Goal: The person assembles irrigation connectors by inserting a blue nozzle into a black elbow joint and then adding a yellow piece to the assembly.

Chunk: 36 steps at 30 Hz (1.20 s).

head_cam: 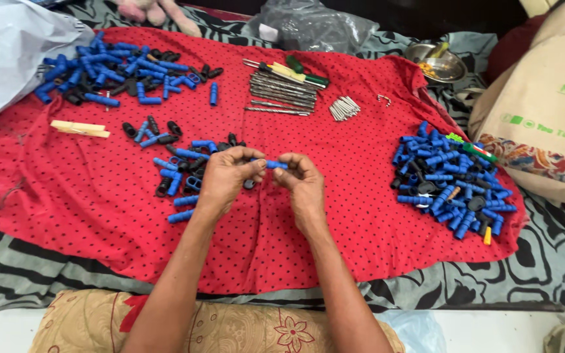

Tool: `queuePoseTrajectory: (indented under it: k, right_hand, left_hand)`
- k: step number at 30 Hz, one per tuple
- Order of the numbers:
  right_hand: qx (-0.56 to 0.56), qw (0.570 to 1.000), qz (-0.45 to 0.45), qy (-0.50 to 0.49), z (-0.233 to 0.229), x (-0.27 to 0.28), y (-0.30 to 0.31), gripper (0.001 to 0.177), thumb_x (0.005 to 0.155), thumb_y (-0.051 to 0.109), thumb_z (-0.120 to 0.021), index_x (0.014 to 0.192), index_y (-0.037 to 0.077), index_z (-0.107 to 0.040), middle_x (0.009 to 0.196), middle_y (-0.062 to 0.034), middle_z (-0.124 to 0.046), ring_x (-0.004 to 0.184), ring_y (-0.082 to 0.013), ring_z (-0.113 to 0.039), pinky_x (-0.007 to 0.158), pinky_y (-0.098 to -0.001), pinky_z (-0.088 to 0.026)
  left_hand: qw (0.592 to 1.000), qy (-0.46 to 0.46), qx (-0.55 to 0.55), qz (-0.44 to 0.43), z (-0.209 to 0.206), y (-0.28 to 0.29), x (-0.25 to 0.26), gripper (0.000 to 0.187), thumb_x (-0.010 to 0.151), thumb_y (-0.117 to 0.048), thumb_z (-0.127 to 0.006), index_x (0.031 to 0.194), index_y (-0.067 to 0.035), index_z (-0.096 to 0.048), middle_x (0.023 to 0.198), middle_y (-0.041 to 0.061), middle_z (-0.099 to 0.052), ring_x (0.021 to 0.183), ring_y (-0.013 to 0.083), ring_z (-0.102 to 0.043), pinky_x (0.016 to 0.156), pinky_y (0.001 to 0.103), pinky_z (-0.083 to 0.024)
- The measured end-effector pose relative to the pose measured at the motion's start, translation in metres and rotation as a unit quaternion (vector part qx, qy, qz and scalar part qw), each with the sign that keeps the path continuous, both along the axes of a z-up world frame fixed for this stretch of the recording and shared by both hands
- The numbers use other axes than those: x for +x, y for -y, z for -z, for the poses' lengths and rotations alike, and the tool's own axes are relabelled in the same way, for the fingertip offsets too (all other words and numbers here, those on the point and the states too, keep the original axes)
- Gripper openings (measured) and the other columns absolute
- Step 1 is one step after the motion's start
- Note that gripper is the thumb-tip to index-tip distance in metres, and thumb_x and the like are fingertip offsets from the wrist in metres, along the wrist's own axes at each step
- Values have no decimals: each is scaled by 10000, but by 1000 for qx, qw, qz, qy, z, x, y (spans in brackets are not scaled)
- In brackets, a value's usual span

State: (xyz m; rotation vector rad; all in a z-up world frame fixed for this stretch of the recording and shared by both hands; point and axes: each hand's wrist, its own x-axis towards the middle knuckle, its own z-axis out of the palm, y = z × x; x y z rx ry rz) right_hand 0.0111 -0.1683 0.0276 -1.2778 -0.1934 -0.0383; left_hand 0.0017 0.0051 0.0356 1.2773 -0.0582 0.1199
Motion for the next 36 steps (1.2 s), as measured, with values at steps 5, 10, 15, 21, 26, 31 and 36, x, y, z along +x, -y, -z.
queuePoseTrajectory:
  k: [5,10,15,21,26,31,36]
  right_hand:
    - [-27,997,0,-66,-7,-5,6,161,1047,187,-605,1039,39,-669,815,-33,-658,645,-119,-604,588,-277,-529]
    - [-2,999,-23,-41,-13,-2,10,173,1047,187,-593,1062,36,-676,826,-25,-676,689,-113,-639,642,-280,-573]
    - [12,999,-29,-2,-19,0,15,262,905,-38,-623,1156,22,-668,1002,7,-703,897,-76,-679,825,-285,-607]
    - [-11,999,9,-29,-18,5,24,182,978,62,-640,1149,24,-688,901,-15,-683,756,-97,-641,690,-275,-576]
    - [-26,999,38,-27,-29,11,55,158,1000,153,-665,1076,16,-688,834,-23,-666,657,-106,-620,577,-269,-541]
    - [-36,995,90,-6,-37,23,103,161,992,154,-676,1059,9,-691,825,-28,-668,637,-107,-630,567,-264,-549]
    - [-25,974,223,19,-44,28,157,155,964,67,-644,1114,42,-675,872,-21,-670,660,-107,-655,562,-268,-578]
  left_hand:
    - [1000,20,2,15,-4,3,-2,172,894,-52,-750,1055,9,-738,776,60,-743,614,93,-667,539,210,-467]
    - [1000,-2,2,-2,-6,4,-3,169,893,-47,-746,1052,8,-737,777,61,-746,623,96,-673,546,210,-479]
    - [997,23,-67,3,2,4,2,179,909,-42,-730,1075,23,-721,831,80,-750,682,113,-696,632,222,-555]
    - [998,18,-52,4,4,30,3,216,893,-15,-727,1100,43,-717,856,77,-749,713,122,-714,679,249,-600]
    - [999,26,-2,22,5,61,13,248,890,18,-733,1136,51,-716,851,70,-738,698,111,-679,661,256,-578]
    - [997,43,-23,63,4,111,39,257,886,36,-712,1142,39,-700,885,60,-730,726,113,-693,674,254,-590]
    - [995,67,-23,67,-2,186,71,248,880,54,-716,1125,34,-693,887,58,-720,738,115,-691,691,261,-610]
